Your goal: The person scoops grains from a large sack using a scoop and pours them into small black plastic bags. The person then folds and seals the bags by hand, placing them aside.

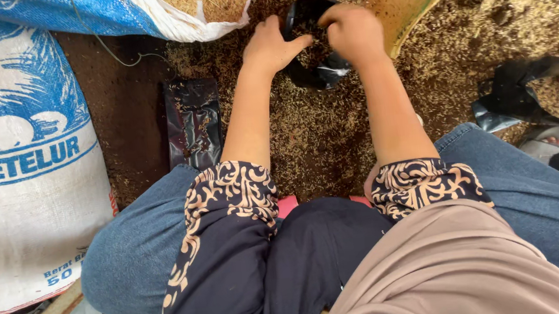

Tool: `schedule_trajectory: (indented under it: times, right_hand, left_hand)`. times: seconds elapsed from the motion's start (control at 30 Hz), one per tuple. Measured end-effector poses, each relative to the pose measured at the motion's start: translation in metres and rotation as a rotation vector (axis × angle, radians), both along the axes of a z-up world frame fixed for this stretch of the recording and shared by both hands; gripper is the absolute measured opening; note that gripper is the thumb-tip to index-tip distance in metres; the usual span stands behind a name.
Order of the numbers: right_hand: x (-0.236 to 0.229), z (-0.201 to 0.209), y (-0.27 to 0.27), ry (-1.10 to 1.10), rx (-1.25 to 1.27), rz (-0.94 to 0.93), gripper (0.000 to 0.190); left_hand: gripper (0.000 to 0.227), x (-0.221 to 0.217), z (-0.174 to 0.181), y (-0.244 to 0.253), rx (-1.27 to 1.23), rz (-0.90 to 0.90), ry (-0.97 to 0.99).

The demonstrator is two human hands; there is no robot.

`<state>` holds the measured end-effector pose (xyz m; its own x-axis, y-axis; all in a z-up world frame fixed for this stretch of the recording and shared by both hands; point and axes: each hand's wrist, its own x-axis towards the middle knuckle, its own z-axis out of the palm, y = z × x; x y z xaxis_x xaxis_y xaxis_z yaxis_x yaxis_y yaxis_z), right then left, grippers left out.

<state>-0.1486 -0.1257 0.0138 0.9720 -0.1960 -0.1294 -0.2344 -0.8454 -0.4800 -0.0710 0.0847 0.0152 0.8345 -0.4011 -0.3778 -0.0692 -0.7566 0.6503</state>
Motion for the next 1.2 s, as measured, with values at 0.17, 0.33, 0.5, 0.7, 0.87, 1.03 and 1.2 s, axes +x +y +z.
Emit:
schedule_trajectory:
  times: [0.17, 0.33, 0.5, 0.7, 0.87, 1.03, 1.2]
  right_hand:
    - [-0.04, -0.004, -0.017, 0.042, 0.069, -0.667, 0.066]
    - [-0.022, -0.022, -0.004, 0.008, 0.024, -0.326, 0.041]
    - [0.014, 0.005, 0.007, -0.023, 0.019, -0.228, 0.024]
    - [0.018, 0.014, -0.006, -0.145, -0.225, -0.236, 0.027]
    - [0.028, 0.005, -0.006, -0.395, -0.329, 0.045, 0.012]
    - [0.045, 0.007, -0.022, -0.136, 0.07, -0.171, 0.025]
    - [0.028, -0.028, -0.076, -0.39, 0.397, -0.646, 0.05]
  left_hand:
    - [0.05, -0.011, 0.014, -0.01, 0.18, 0.105, -0.187]
    - [0.026, -0.008, 0.011, 0.002, 0.089, 0.194, -0.165]
    - [0.025, -0.017, 0.006, 0.035, -0.108, 0.36, -0.294]
    - [0.04, -0.016, -0.006, 0.03, 0.002, 0.304, -0.449]
    - [0.011, 0.013, -0.015, 0.025, -0.001, 0.147, -0.624]
    - [0.034, 0.026, -0.009, 0.029, -0.115, 0.313, -0.534]
    - [0.04, 0.03, 0.008, 0.021, -0.351, 0.362, -0.514]
